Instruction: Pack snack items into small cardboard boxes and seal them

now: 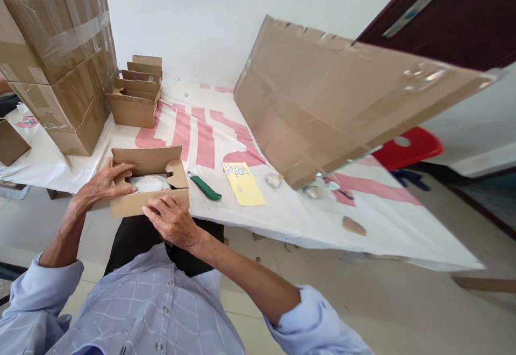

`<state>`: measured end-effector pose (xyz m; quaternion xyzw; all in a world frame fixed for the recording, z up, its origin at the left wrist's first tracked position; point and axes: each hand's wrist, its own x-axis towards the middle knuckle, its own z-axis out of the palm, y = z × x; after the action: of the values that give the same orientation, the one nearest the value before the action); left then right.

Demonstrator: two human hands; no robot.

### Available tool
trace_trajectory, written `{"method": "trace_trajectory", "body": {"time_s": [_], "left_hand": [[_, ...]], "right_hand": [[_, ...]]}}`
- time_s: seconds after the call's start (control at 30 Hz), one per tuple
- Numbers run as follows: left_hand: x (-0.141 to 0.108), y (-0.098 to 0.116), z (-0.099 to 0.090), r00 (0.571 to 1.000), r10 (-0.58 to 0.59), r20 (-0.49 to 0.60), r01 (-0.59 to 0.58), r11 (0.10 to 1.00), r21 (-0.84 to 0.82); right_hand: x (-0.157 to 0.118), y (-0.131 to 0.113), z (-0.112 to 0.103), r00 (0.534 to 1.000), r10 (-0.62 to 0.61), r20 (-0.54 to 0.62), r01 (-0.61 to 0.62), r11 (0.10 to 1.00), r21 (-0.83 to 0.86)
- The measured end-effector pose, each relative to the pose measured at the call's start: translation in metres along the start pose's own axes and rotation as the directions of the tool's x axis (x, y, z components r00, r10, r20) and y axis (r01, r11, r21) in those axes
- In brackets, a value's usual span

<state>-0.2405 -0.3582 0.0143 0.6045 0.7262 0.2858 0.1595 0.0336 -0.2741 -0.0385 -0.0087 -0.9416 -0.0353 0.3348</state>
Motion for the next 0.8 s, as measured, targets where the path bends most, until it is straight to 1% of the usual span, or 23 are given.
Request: {"method": "trace_trajectory", "body": {"time_s": [0.07,0.13,0.2,0.27,0.37,0.43,0.5,0.57,0.63,0.7,0.73,0.8], "left_hand": [[0.004,0.005,0.000,1.000,-0.025,-0.003,0.025,0.997,0.071],[0.005,0.007,-0.002,1.000,-0.007,-0.006,0.007,0.998,0.063],[0.002,0.006,-0.004,0.998,0.059,-0.027,-0.059,0.998,-0.026],[-0.003,0.001,-0.008,0.992,0.105,-0.069,-0.115,0.978,-0.173],[-0.011,-0.011,-0.013,0.985,0.095,-0.141,-0.143,0.910,-0.388],[-0.015,-0.019,-0.014,0.978,0.059,-0.198,-0.142,0.889,-0.434],[-0.018,-0.025,-0.012,0.968,0.020,-0.249,-0.126,0.901,-0.416],[-0.021,-0.030,-0.008,0.962,-0.009,-0.275,-0.104,0.914,-0.393],[-0.024,-0.033,-0.003,0.958,-0.025,-0.286,-0.093,0.915,-0.392],[-0.026,-0.036,0.004,0.953,-0.053,-0.298,-0.077,0.909,-0.410],[-0.028,-0.038,0.007,0.950,-0.073,-0.304,-0.066,0.904,-0.423],[-0.030,-0.040,0.013,0.944,-0.115,-0.309,-0.041,0.889,-0.455]], "right_hand": [[-0.005,0.000,0.005,1.000,0.002,-0.017,-0.002,1.000,0.017],[-0.007,-0.001,0.007,1.000,0.016,-0.023,-0.015,0.999,0.042],[-0.005,0.000,0.004,0.999,0.038,-0.012,-0.037,0.996,0.087],[0.003,0.004,-0.002,0.998,0.065,0.017,-0.067,0.987,0.148],[0.021,0.020,-0.014,0.988,0.105,0.112,-0.126,0.973,0.193],[0.032,0.033,-0.022,0.968,0.122,0.220,-0.163,0.970,0.179],[0.041,0.043,-0.029,0.934,0.137,0.332,-0.191,0.972,0.138],[0.047,0.048,-0.038,0.907,0.169,0.386,-0.207,0.977,0.057],[0.048,0.049,-0.049,0.901,0.230,0.367,-0.221,0.973,-0.066],[0.047,0.051,-0.059,0.896,0.307,0.322,-0.251,0.946,-0.203],[0.046,0.053,-0.063,0.885,0.344,0.315,-0.267,0.927,-0.263],[0.044,0.061,-0.066,0.848,0.397,0.352,-0.278,0.898,-0.342]]}}
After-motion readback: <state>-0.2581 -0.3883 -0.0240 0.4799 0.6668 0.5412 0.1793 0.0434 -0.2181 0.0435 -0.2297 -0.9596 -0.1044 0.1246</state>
